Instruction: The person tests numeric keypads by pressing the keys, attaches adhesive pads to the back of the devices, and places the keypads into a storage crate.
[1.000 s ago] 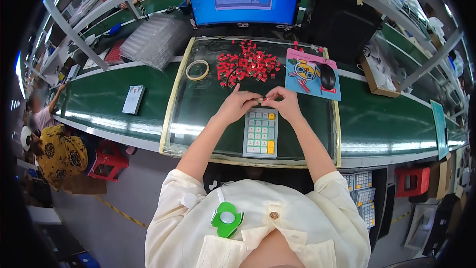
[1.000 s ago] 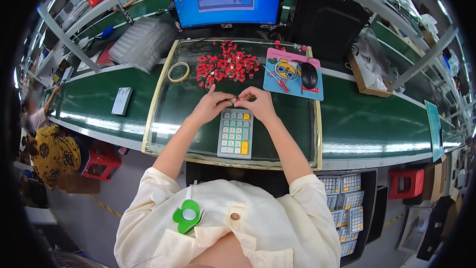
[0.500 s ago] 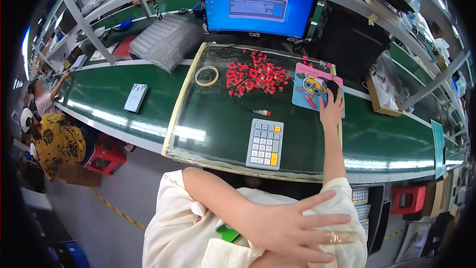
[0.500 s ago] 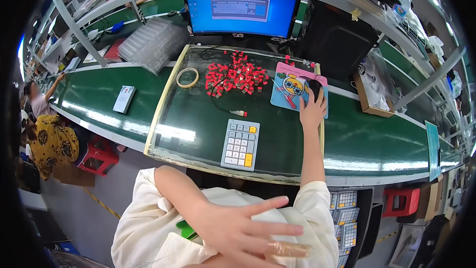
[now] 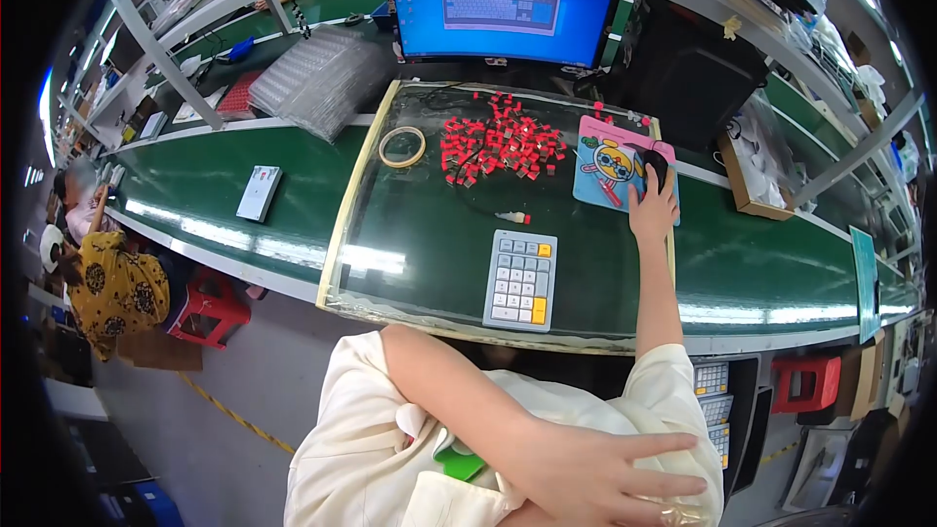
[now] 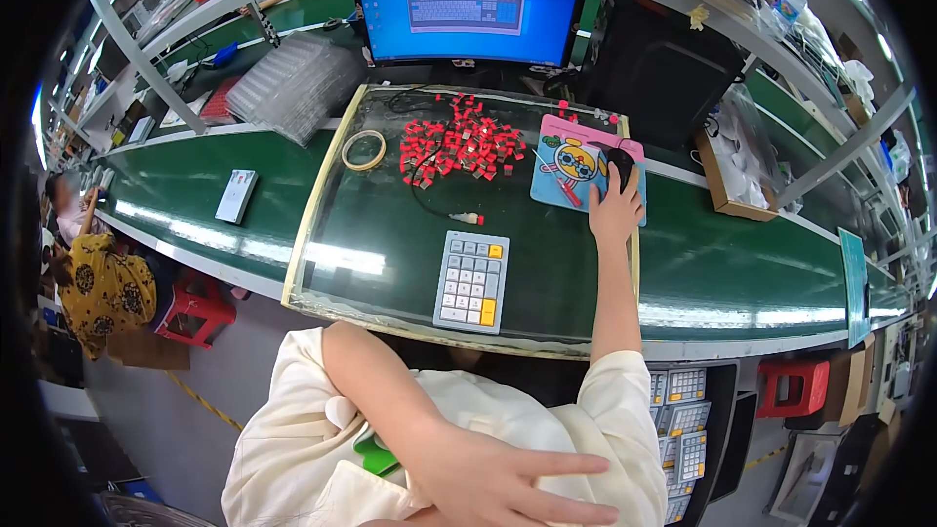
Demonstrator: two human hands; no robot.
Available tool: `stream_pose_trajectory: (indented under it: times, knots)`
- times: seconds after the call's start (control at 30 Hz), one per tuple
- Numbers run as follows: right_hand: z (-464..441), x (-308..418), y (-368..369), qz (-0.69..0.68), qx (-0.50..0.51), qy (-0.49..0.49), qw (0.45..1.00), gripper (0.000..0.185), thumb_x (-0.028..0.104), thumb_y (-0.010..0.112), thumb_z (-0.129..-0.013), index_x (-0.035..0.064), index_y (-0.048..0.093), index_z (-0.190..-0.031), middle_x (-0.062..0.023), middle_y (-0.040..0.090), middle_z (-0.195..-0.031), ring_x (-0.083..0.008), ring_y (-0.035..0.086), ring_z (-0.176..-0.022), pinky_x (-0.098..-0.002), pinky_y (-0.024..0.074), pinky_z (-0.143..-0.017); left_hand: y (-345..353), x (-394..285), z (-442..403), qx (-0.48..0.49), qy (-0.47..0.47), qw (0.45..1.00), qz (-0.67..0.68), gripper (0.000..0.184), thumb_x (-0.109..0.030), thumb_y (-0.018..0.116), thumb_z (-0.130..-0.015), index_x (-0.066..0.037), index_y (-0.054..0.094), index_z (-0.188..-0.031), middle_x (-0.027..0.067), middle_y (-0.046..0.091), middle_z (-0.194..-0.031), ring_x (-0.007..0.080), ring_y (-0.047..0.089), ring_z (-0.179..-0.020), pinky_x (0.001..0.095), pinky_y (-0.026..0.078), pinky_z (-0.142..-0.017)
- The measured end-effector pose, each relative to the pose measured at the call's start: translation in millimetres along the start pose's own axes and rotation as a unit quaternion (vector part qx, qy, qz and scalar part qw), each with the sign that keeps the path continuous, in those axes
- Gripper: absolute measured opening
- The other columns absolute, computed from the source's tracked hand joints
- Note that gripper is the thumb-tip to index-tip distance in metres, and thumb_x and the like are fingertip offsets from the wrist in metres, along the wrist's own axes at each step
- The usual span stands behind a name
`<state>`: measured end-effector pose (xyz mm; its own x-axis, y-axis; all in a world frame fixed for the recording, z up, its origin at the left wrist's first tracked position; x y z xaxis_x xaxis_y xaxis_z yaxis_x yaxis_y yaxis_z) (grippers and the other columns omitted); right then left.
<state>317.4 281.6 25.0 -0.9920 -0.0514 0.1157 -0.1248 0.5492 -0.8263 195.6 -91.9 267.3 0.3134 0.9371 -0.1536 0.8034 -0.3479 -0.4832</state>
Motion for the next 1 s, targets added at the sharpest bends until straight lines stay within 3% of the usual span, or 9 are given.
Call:
stream_pose_trajectory:
  times: [0.33,0.43,0.5,0.57,0.67,0.7,0.8,0.87,1.0]
  knots:
    - [-2.5,0.7,3.5,0.038,-0.027,0.004,0.999,0.059,0.045,0.058,-0.082,0.0269,0.04,-0.134,-0.0156,0.038,-0.138,-0.0334,0.052,-0.098,-0.0456,0.0388,-0.082,-1.8,8.0,-6.9,0.018,-0.05,0.999,-0.007,0.035,-0.027,0.053,-0.086,-0.013,0.056,-0.118,0.0133,0.05,-0.129,0.0301,0.056,-0.101,0.0463,0.046,-0.081]
    - [-1.4,-1.1,2.3,0.054,-0.041,0.007,0.998,0.061,0.048,0.057,-0.081,0.0263,0.039,-0.136,-0.0169,0.04,-0.137,-0.0324,0.052,-0.099,-0.0452,0.0388,-0.079,4.8,21.1,0.4,0.081,-0.142,0.974,0.157,0.028,-0.022,0.053,-0.086,-0.012,0.06,-0.112,0.0119,0.055,-0.124,0.0272,0.059,-0.092,0.0398,0.05,-0.073]
    - [-3.1,-2.0,3.4,0.046,-0.022,0.014,0.999,0.061,0.048,0.057,-0.081,0.0263,0.039,-0.136,-0.0178,0.04,-0.136,-0.0326,0.052,-0.099,-0.0456,0.0386,-0.08,7.5,39.8,19.1,0.147,-0.295,0.871,0.365,0.027,-0.02,0.058,-0.085,-0.01,0.061,-0.111,0.0127,0.055,-0.124,0.0276,0.056,-0.099,0.0392,0.047,-0.079]
    - [-3.9,-1.9,4.1,0.04,0.003,0.027,0.999,0.061,0.048,0.058,-0.081,0.0259,0.039,-0.135,-0.0192,0.041,-0.135,-0.0331,0.052,-0.1,-0.0467,0.0385,-0.081,6.6,44.5,53.0,0.201,-0.491,0.633,0.564,0.035,-0.019,0.067,-0.082,-0.005,0.06,-0.114,0.0155,0.048,-0.131,0.0302,0.048,-0.119,0.0425,0.039,-0.097]
    - [-4.9,-1.1,3.7,0.052,-0.004,0.028,0.998,0.061,0.049,0.058,-0.081,0.0255,0.04,-0.135,-0.0193,0.041,-0.134,-0.0336,0.052,-0.1,-0.0468,0.0388,-0.082,-44.6,56.1,64.7,0.077,-0.3,0.845,0.437,0.034,-0.011,0.067,-0.082,-0.005,0.059,-0.114,0.0143,0.054,-0.125,0.0276,0.056,-0.109,0.036,0.047,-0.086]
    - [-5.2,-0.8,2.5,0.044,0.004,0.035,0.998,0.061,0.048,0.058,-0.081,0.0252,0.04,-0.134,-0.0187,0.039,-0.136,-0.0337,0.052,-0.101,-0.0469,0.0389,-0.082,-53.7,69.1,84.7,0.039,-0.345,0.853,0.389,0.036,-0.009,0.069,-0.08,-0.004,0.059,-0.114,0.0137,0.055,-0.123,0.0274,0.057,-0.106,0.0348,0.049,-0.083]
    - [-4.1,-1.6,1.9,0.031,-0.018,0.03,0.999,0.062,0.048,0.059,-0.08,0.0253,0.04,-0.135,-0.0189,0.037,-0.138,-0.0346,0.051,-0.104,-0.0486,0.0382,-0.084,-80.2,120.6,159.7,-0.018,-0.523,0.846,0.1,0.045,-0.017,0.068,-0.081,-0.008,0.053,-0.123,0.0096,0.057,-0.12,0.0271,0.055,-0.109,0.0346,0.048,-0.085]
    - [-1.6,8.9,-17.8,0.036,-0.08,-0.006,0.996,0.059,0.042,0.06,-0.081,0.0249,0.04,-0.135,-0.0161,0.037,-0.14,-0.0363,0.049,-0.107,-0.0511,0.0379,-0.086,-94.0,145.8,224.5,-0.022,-0.545,0.816,-0.19,0.065,-0.03,0.071,-0.076,-0.01,0.045,-0.132,0.0133,0.052,-0.127,0.0313,0.047,-0.119,0.0427,0.038,-0.099]
    - [32.8,56.6,-60.7,-0.06,-0.142,-0.165,0.974,0.055,0.031,0.06,-0.083,0.0238,0.042,-0.134,-0.0132,0.038,-0.14,-0.0369,0.048,-0.111,-0.0514,0.0352,-0.096,-78.5,136.0,284.1,0.016,-0.63,0.739,-0.239,0.096,-0.049,0.074,-0.066,-0.007,0.03,-0.14,0.019,0.037,-0.139,0.0346,0.033,-0.13,0.0524,0.017,-0.109]
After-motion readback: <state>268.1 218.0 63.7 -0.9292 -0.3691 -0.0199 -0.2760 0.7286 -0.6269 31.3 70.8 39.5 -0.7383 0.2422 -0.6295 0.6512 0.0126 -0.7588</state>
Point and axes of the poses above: each hand's wrist, its own z-axis away from the middle knuckle, its own y-axis out of the palm, x = y × z, the point moved 9 cm from there along -z, towards the middle knuckle
